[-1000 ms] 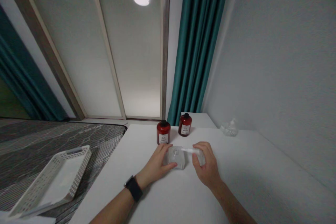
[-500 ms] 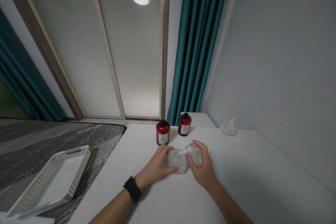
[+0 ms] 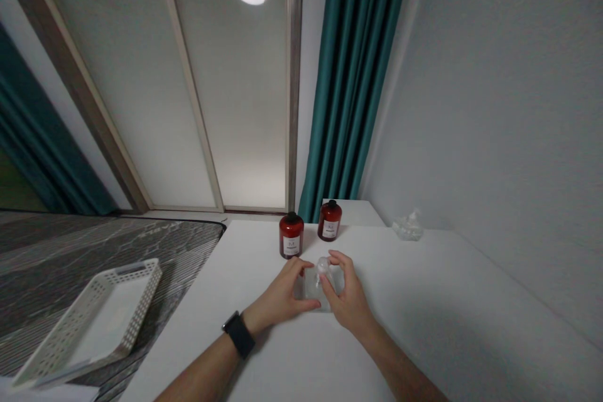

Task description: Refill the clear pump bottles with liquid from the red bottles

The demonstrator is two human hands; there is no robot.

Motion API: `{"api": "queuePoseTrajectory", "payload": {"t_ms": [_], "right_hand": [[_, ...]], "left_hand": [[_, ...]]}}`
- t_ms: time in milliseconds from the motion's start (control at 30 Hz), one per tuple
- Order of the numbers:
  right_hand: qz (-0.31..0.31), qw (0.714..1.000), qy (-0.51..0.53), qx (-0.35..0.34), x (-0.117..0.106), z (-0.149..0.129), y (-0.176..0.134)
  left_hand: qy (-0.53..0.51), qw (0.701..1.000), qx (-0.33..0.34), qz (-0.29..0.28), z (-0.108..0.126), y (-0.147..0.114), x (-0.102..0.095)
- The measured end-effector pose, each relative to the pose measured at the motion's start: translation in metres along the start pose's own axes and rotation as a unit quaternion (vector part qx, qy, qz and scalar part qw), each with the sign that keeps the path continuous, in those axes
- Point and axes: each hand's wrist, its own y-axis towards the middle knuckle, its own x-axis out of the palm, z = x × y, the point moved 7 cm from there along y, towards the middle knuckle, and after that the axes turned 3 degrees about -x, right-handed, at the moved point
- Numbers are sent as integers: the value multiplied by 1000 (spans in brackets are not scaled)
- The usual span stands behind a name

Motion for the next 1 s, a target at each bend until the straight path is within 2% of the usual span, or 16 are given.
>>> {"api": "queuePoseTrajectory", "payload": {"t_ms": [233, 433, 600, 867, 1000], "right_hand": [[-11, 1000, -10, -6, 5, 3, -4], [-22, 1000, -8, -12, 6, 4, -6], [-35, 999, -5, -12, 5, 1, -4], [-73, 997, 24, -11, 0, -4, 0], [-73, 997, 31, -14, 0, -3, 0]], "left_hand": [[36, 999, 26, 4, 2, -2, 0], [107, 989, 100, 32, 14, -8, -6], [128, 980, 149, 35, 24, -10, -7], [132, 981, 141, 17, 28, -7, -7], [127, 981, 144, 13, 28, -8, -6]]}}
